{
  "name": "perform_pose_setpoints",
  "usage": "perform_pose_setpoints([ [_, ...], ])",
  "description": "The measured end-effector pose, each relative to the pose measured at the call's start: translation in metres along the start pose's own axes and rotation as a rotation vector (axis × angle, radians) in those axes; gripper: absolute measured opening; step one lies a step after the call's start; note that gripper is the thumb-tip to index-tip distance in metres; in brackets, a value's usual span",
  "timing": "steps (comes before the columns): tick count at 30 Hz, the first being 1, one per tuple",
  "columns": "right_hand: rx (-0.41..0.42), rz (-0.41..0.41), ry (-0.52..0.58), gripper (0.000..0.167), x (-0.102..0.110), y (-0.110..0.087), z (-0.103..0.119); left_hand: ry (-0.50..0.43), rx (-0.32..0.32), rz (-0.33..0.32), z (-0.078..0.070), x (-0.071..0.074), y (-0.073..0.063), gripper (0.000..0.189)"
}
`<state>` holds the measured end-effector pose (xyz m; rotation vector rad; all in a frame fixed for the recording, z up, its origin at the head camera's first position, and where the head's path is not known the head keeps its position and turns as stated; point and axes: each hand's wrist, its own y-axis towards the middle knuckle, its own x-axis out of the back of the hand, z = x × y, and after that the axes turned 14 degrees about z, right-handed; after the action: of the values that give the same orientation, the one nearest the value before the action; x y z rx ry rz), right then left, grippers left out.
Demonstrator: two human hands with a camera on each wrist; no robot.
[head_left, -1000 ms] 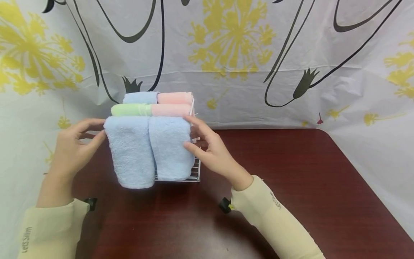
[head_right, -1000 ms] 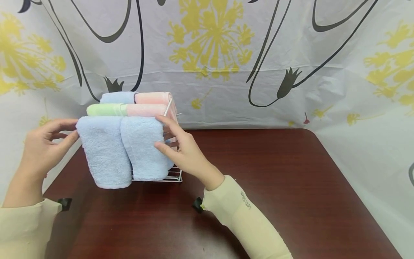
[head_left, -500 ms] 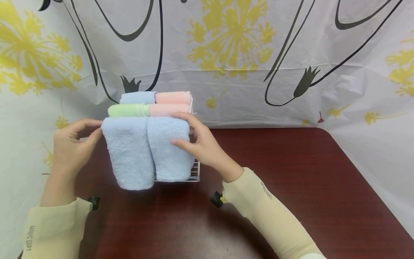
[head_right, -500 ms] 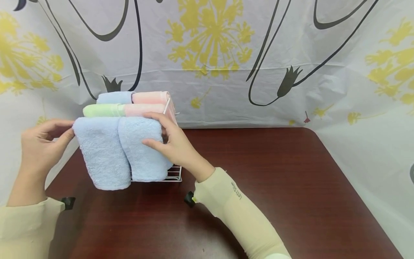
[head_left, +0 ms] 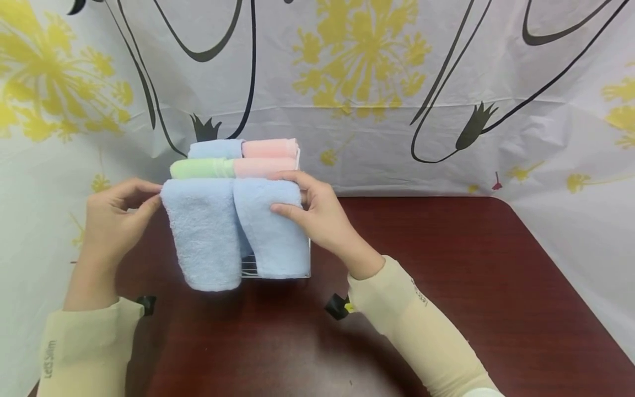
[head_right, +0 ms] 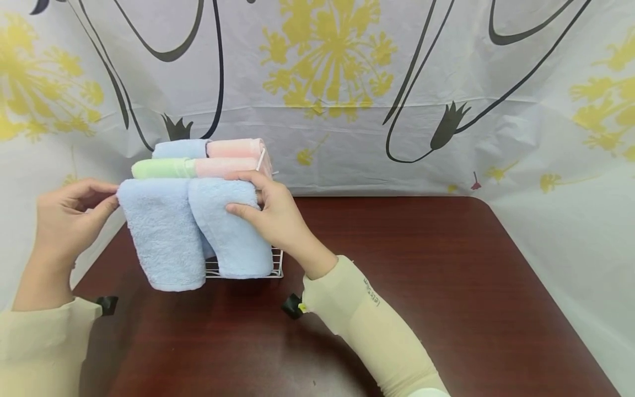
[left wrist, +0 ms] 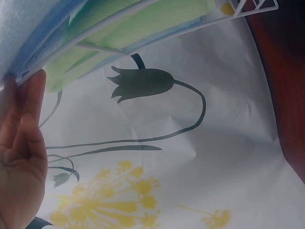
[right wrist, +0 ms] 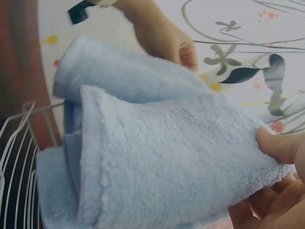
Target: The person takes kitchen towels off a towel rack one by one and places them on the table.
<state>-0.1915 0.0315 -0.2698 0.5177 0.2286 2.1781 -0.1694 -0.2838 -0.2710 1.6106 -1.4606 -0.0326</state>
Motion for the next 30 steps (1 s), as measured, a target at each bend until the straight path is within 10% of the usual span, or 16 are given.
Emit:
perform_pose_setpoints([
  [23,0.175,-0.084,-0.201,0.046,0.007,-0.005,0.014,-0.088,-0.024,0.014,0.007,0.0,0.0,0.011],
  [30,0.212,0.033,-0.091,0.062,0.013,0.001,0.01,-0.075,-0.016,0.014,0.005,-0.001,0.001,0.009],
])
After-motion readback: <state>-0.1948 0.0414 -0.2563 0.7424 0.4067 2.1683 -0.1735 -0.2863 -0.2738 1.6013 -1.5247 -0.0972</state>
